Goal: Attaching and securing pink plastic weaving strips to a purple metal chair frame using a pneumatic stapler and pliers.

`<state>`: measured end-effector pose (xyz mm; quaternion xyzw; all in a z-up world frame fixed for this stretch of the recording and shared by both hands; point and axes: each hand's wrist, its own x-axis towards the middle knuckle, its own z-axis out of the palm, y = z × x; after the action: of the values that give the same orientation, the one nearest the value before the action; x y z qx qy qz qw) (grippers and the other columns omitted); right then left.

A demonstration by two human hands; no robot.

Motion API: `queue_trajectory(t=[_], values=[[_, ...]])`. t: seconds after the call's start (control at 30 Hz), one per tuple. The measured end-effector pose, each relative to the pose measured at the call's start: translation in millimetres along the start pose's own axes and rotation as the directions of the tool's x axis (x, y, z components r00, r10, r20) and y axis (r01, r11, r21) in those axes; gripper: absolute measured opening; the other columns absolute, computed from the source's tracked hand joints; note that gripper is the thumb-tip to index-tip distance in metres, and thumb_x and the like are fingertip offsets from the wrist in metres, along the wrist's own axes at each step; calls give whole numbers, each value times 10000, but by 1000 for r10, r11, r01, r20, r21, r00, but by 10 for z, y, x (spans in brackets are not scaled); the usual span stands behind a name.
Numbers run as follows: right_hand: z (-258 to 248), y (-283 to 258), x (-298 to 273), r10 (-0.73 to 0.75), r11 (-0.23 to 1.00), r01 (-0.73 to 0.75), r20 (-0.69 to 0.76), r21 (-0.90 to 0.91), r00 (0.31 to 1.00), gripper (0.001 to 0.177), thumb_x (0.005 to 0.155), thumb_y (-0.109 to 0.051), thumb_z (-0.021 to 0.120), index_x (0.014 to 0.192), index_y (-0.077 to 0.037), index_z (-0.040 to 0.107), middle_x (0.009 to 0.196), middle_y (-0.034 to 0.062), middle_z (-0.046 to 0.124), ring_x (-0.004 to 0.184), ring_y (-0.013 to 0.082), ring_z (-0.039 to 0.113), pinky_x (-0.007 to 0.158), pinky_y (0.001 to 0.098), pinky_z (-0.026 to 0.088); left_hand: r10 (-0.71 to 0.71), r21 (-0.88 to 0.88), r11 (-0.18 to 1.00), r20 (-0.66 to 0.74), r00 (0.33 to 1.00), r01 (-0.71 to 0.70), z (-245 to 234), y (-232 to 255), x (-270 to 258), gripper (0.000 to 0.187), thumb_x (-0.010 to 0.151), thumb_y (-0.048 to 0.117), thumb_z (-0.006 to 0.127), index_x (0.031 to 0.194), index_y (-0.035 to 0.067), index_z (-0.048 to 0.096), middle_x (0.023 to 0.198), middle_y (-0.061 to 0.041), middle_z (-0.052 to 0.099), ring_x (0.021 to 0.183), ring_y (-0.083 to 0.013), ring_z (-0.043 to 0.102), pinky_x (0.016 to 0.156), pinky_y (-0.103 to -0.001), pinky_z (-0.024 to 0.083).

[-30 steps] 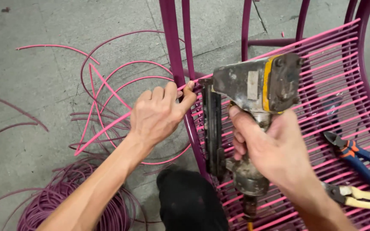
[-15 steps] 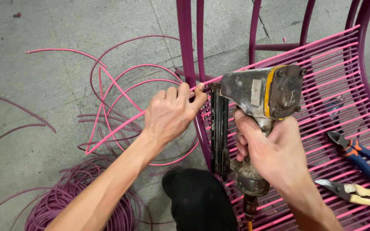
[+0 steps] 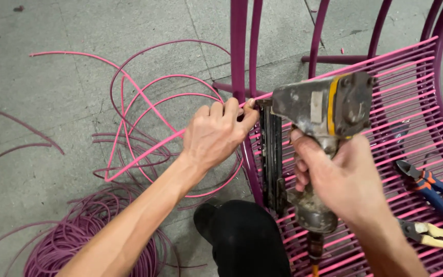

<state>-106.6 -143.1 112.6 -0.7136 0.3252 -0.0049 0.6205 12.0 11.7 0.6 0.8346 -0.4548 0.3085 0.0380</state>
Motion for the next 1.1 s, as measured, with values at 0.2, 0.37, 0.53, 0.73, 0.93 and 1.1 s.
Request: queue_trajectory(t=[0.2, 0.37, 0.53, 0.73, 0.93, 1.1], values=[[-243, -49, 67, 21, 980, -5, 77, -198, 997, 167, 927, -145, 675, 916, 21, 671, 586, 39, 581, 448, 142, 540, 406, 347, 483, -4, -66, 998, -18, 1000, 3, 41, 14, -44, 154, 1007, 217, 606, 1136, 192, 687, 771, 4, 531, 649, -150, 561, 541, -323, 426], [-349, -218, 182, -98, 845, 133, 94, -517, 991, 197, 884, -156, 728, 1026, -21, 710, 641, 44, 661, 451, 142, 589, 417, 323, 519, -7, -30, 1000, 4, 1000, 7, 27, 43, -29, 227, 991, 204, 606, 1197, 177, 698, 769, 4, 530, 631, -145, 556, 526, -314, 427], [-377, -259, 283, -59, 798, 191, 241, -572, 969, 246, 883, -132, 713, 1116, -54, 723, 666, 49, 691, 439, 132, 597, 374, 310, 526, -2, -58, 998, 33, 999, 4, 58, 40, -54, 241, 974, 220, 607, 1197, 196, 696, 768, -4, 539, 641, -160, 582, 511, -325, 433], [-331, -283, 272, -182, 773, 328, 305, -543, 935, 170, 897, -120, 689, 1042, -35, 716, 625, 38, 644, 455, 107, 561, 389, 315, 465, -15, -72, 997, 0, 1000, 15, 45, 34, -47, 252, 1006, 218, 600, 1236, 201, 701, 828, -13, 567, 682, -172, 614, 533, -341, 469], [-287, -212, 191, -136, 831, 232, 219, -505, 966, 123, 907, -116, 691, 875, 1, 710, 597, 48, 639, 429, 115, 575, 387, 319, 478, -19, -121, 992, 5, 1000, 20, 27, 32, -46, 182, 1035, 186, 613, 1188, 212, 708, 816, -23, 575, 657, -177, 634, 515, -361, 479], [-326, -162, 169, -202, 796, 297, 232, -527, 952, 199, 937, -88, 691, 789, 42, 661, 589, 77, 622, 445, 146, 575, 404, 341, 459, -66, -175, 983, -12, 998, 63, 55, 41, -27, 124, 1028, 194, 627, 1079, 239, 730, 789, -61, 612, 645, -228, 679, 505, -400, 482]])
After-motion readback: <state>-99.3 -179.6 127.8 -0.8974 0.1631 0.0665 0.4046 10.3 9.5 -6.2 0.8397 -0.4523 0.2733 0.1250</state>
